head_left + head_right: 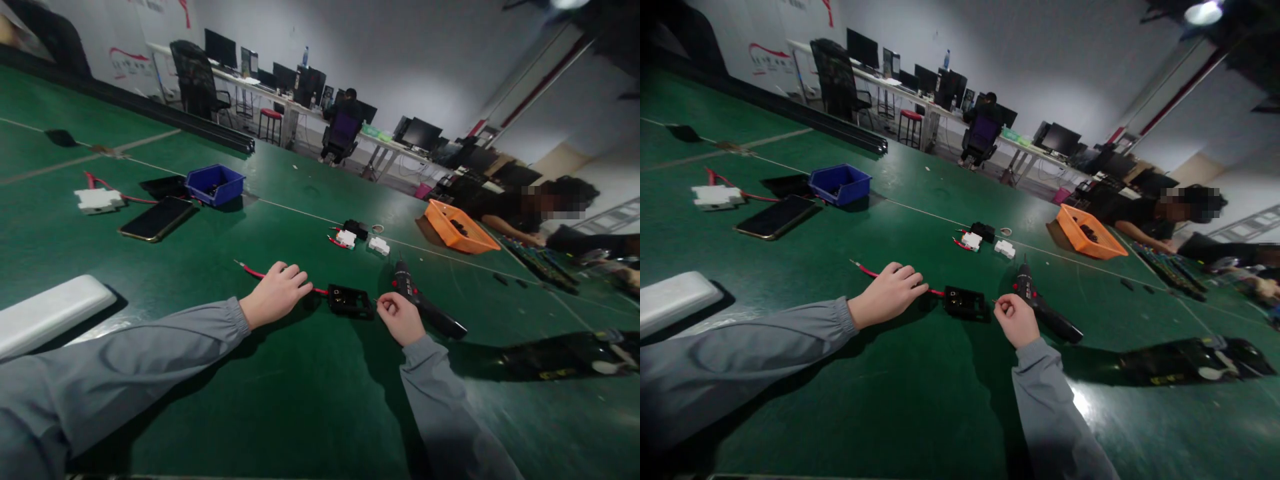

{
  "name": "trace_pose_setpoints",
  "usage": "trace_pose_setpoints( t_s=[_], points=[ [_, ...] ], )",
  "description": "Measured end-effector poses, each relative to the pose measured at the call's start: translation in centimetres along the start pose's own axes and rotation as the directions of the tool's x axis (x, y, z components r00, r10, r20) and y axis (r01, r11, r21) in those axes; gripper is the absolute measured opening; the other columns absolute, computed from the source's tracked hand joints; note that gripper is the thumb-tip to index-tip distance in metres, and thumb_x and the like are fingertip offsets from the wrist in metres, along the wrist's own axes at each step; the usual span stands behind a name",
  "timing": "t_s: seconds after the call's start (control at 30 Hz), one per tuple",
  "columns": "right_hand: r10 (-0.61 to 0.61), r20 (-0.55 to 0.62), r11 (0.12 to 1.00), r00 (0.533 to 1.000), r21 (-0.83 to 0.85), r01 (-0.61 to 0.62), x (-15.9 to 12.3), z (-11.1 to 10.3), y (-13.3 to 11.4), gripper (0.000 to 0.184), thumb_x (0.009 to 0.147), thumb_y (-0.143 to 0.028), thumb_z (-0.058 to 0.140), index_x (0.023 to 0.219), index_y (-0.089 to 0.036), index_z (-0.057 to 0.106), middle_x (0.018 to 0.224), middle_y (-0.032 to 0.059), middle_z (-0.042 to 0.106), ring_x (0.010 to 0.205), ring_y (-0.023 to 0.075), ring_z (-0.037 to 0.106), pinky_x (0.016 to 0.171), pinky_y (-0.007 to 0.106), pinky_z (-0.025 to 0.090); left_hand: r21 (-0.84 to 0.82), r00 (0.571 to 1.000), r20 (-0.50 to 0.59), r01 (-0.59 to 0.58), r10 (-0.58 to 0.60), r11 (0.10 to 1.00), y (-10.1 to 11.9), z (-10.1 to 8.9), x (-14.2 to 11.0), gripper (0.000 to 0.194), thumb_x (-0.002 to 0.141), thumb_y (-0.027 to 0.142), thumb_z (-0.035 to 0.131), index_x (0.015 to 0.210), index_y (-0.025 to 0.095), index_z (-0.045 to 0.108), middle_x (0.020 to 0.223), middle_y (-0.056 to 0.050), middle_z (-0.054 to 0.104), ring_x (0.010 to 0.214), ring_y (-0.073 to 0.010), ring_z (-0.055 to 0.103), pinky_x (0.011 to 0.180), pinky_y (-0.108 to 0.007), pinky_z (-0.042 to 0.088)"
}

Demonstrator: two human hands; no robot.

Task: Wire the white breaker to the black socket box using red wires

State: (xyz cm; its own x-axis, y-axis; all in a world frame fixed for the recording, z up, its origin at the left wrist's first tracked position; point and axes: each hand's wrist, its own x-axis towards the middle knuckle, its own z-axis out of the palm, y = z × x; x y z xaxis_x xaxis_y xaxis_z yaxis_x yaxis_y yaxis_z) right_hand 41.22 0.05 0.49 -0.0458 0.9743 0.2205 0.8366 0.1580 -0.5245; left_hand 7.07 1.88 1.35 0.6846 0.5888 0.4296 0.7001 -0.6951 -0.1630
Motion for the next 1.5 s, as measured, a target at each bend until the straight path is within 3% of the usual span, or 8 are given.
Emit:
trace_pose_setpoints(
  t_s=[0.17,0.3,0.57,1.07,1.17,1.23,1.4,1.5],
  points=[
    [-0.188,0.054,0.977,0.981,-0.095,0.192,0.9,-1.9,-4.2,0.014,0.088,-0.032,0.055,0.089,-0.019,0.061,0.077,0.0023,0.060,0.060,0.0145,0.055,0.057,0.026,0.044,-0.009,1.000,-0.021,0.006,-0.007,1.000,-0.1,0.0,-0.2,0.017,0.092,0.018,0.051,0.103,0.022,0.063,0.093,-0.007,0.063,0.090,-0.0239,0.052,0.077,-0.040,0.033],
    [-0.386,0.292,0.802,0.875,-0.363,0.475,2.2,-1.8,-9.1,0.014,0.091,-0.028,0.053,0.092,-0.020,0.064,0.085,0.0031,0.064,0.071,0.0150,0.060,0.063,0.025,0.040,-0.030,0.999,-0.040,0.003,-0.004,1.000,-0.2,0.0,-0.3,0.015,0.090,0.017,0.055,0.101,0.022,0.064,0.093,-0.008,0.063,0.091,-0.0240,0.052,0.077,-0.040,0.032],
    [-0.332,0.562,0.456,0.757,-0.607,0.651,4.0,-0.4,-13.8,0.031,0.101,-0.029,0.039,0.094,-0.016,0.066,0.090,0.0086,0.067,0.075,0.0184,0.064,0.060,0.028,0.036,-0.067,0.995,-0.102,-0.003,-0.004,0.998,-0.2,0.2,-0.4,0.013,0.089,0.017,0.058,0.098,0.022,0.066,0.089,-0.007,0.062,0.090,-0.0242,0.051,0.076,-0.039,0.031],
    [-0.293,0.624,0.426,0.725,-0.593,0.683,4.0,0.7,-15.9,0.022,0.095,-0.013,0.045,0.090,-0.016,0.066,0.089,0.0096,0.069,0.078,0.0219,0.067,0.063,0.030,0.041,-0.075,0.993,-0.115,-0.015,0.006,0.997,-0.2,0.2,-0.4,0.012,0.088,0.018,0.059,0.097,0.022,0.066,0.088,-0.007,0.062,0.090,-0.0236,0.051,0.075,-0.038,0.030],
    [-0.330,0.523,0.475,0.786,-0.627,0.617,4.0,-0.3,-14.6,0.028,0.100,-0.023,0.039,0.095,-0.017,0.066,0.091,0.0096,0.068,0.079,0.0209,0.066,0.064,0.029,0.041,-0.072,0.996,-0.089,-0.009,0.002,0.997,-0.2,0.2,-0.4,0.016,0.088,0.019,0.058,0.102,0.023,0.066,0.090,-0.007,0.062,0.091,-0.0236,0.051,0.076,-0.039,0.032],
    [-0.379,0.359,0.554,0.853,-0.651,0.519,3.9,-1.3,-12.2,0.033,0.102,-0.029,0.034,0.097,-0.018,0.065,0.091,0.0085,0.068,0.081,0.0197,0.064,0.067,0.028,0.041,-0.068,0.997,-0.077,0.002,-0.008,0.998,-0.2,0.3,-0.3,0.018,0.088,0.018,0.057,0.103,0.023,0.066,0.091,-0.008,0.062,0.091,-0.0236,0.052,0.076,-0.039,0.032],
    [-0.351,-0.108,0.741,0.930,-0.640,0.205,3.8,-4.3,-1.4,0.034,0.100,-0.034,0.036,0.096,-0.017,0.065,0.093,0.0117,0.066,0.091,0.0238,0.060,0.084,0.033,0.045,-0.028,0.999,-0.042,0.004,-0.005,1.000,-0.1,0.4,-0.3,0.020,0.091,0.017,0.053,0.104,0.023,0.065,0.094,-0.008,0.063,0.091,-0.0239,0.052,0.078,-0.041,0.033],
    [-0.155,-0.183,0.762,0.971,-0.647,0.000,3.3,-5.6,4.7,0.040,0.099,-0.040,0.037,0.104,-0.012,0.066,0.104,0.0173,0.066,0.101,0.0289,0.060,0.088,0.038,0.045,0.002,1.000,-0.015,0.002,-0.002,1.000,-0.1,0.4,-0.2,0.021,0.091,0.016,0.051,0.106,0.023,0.064,0.096,-0.008,0.063,0.091,-0.0243,0.052,0.078,-0.041,0.034]
  ],
)
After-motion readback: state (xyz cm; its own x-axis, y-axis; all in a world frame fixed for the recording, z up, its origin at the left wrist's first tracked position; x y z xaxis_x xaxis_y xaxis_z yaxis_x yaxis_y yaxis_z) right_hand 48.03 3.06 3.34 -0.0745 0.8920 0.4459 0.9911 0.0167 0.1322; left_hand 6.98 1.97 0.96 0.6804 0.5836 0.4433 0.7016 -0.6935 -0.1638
